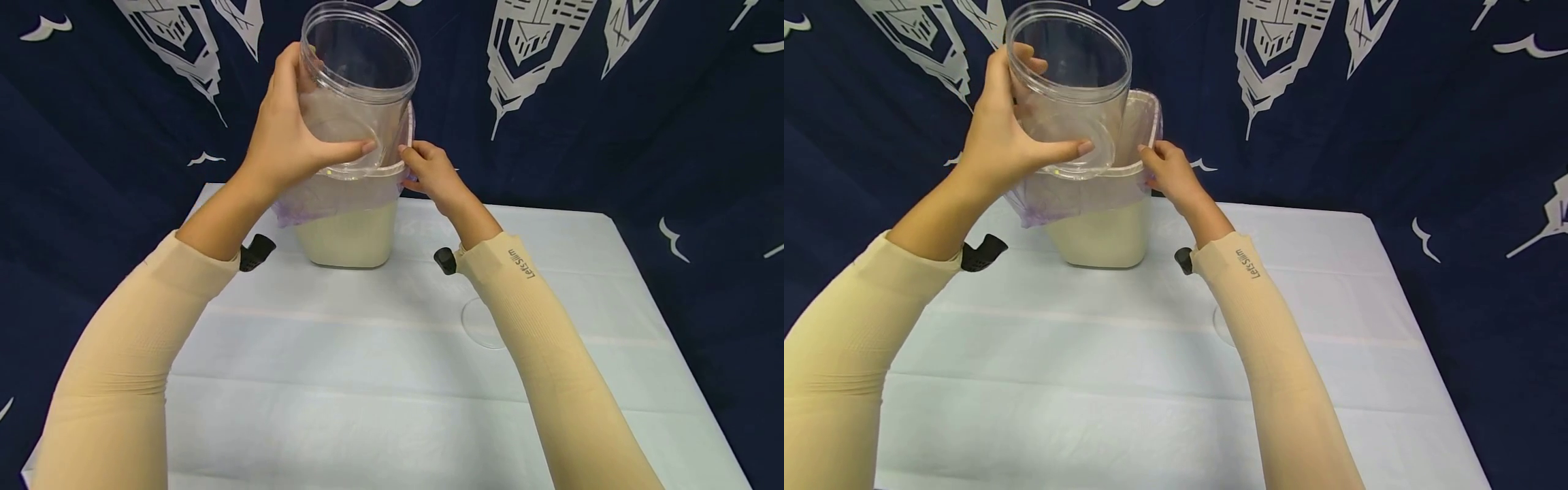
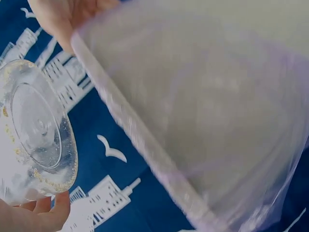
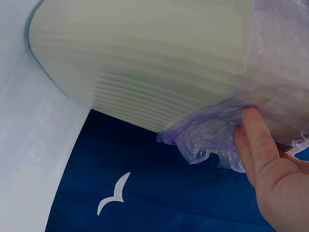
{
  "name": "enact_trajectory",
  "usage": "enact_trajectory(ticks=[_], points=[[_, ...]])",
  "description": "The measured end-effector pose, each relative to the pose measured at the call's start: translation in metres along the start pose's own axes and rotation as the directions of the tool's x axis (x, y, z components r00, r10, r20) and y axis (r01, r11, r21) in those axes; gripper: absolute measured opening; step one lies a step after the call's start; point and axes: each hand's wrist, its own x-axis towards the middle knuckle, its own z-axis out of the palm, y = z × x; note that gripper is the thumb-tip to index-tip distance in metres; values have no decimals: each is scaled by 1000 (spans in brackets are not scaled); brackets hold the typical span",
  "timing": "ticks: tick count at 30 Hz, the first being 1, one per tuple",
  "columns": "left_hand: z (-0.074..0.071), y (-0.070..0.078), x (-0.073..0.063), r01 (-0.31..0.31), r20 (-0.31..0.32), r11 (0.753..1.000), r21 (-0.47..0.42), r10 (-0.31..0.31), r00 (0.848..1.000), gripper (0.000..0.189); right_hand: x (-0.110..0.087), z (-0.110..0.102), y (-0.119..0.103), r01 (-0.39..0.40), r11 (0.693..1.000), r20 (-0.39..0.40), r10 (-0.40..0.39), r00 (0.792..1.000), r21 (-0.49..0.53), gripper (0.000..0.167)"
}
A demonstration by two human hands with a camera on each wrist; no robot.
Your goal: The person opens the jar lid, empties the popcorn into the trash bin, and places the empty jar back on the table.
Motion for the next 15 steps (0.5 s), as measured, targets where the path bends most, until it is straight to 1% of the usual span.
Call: enact_trajectory(ticks=[5, 9, 11, 15], points=[[7, 0, -19, -12, 1, 996, -91, 12, 1000, 103, 0, 1, 0, 4, 1000, -6, -4, 1000, 8, 40], [13, -3, -34, -19, 17, 985, -171, 23, 1000, 102, 0, 1, 1, 9, 1000, -19, -9, 1000, 2, 36], [17, -5, -43, -23, 26, 979, -202, 29, 999, 101, 0, 1, 1, 8, 1000, -26, -8, 1000, -12, 36], [29, -14, -61, -44, 32, 973, -226, 53, 998, 100, 0, 1, 0, 10, 999, -36, -12, 999, -43, 41]])
